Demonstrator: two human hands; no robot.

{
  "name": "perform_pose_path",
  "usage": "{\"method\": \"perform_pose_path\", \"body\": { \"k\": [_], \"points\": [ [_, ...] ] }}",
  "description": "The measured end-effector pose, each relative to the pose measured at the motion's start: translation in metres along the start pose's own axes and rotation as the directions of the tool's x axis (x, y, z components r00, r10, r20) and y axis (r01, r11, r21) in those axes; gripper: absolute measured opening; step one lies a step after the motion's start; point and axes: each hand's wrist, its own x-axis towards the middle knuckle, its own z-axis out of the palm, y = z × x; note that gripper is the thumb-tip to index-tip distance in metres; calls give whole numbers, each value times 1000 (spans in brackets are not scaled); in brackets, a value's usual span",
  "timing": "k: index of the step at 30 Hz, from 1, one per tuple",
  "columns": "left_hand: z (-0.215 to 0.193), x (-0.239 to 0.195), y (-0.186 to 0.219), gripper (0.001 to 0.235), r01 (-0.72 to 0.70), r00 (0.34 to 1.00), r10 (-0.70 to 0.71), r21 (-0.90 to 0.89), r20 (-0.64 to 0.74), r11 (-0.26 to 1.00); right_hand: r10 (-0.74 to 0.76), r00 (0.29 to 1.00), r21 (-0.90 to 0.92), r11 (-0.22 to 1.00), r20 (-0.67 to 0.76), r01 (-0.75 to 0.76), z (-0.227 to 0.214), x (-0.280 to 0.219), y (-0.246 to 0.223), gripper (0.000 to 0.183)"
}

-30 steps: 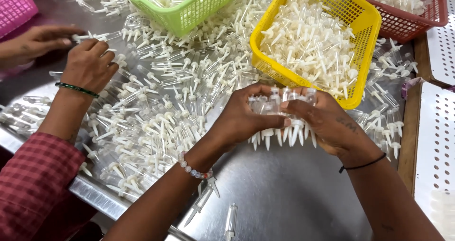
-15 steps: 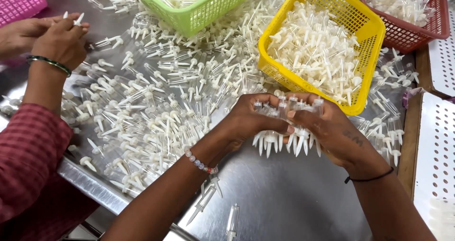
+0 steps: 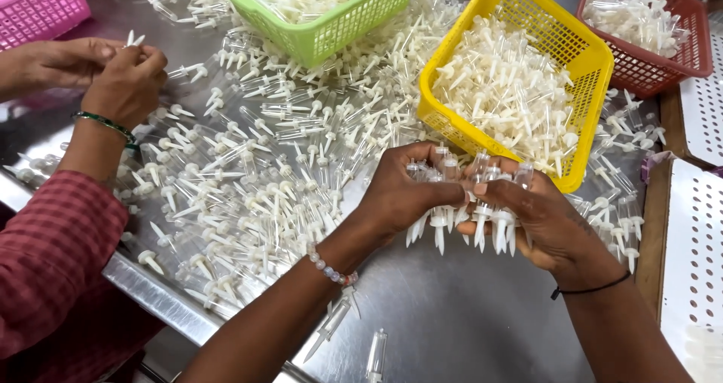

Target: The person assembles small white plastic pipettes by inserting the white tips into clear plastic tubes. They gather the assembled pipettes and place them into a yellow basket on the metal table.

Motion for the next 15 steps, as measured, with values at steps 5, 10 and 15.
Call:
{"method": "perform_pose_path", "body": {
  "k": [5, 10, 15],
  "points": [
    [0, -4, 13, 42, -148, 988, 152, 208, -6, 967, -105, 993, -71, 992, -46, 101, -3, -5, 1, 37],
    [0, -1, 15, 43, -48, 994, 18, 284, 109, 957, -134, 985, -102, 987, -112, 122, 14, -11, -3, 32],
    [1, 3, -5, 35, 78, 996, -69, 192, -54, 978, -206, 969, -105, 976, -139, 193, 14, -10, 1, 35]
  ]
}}
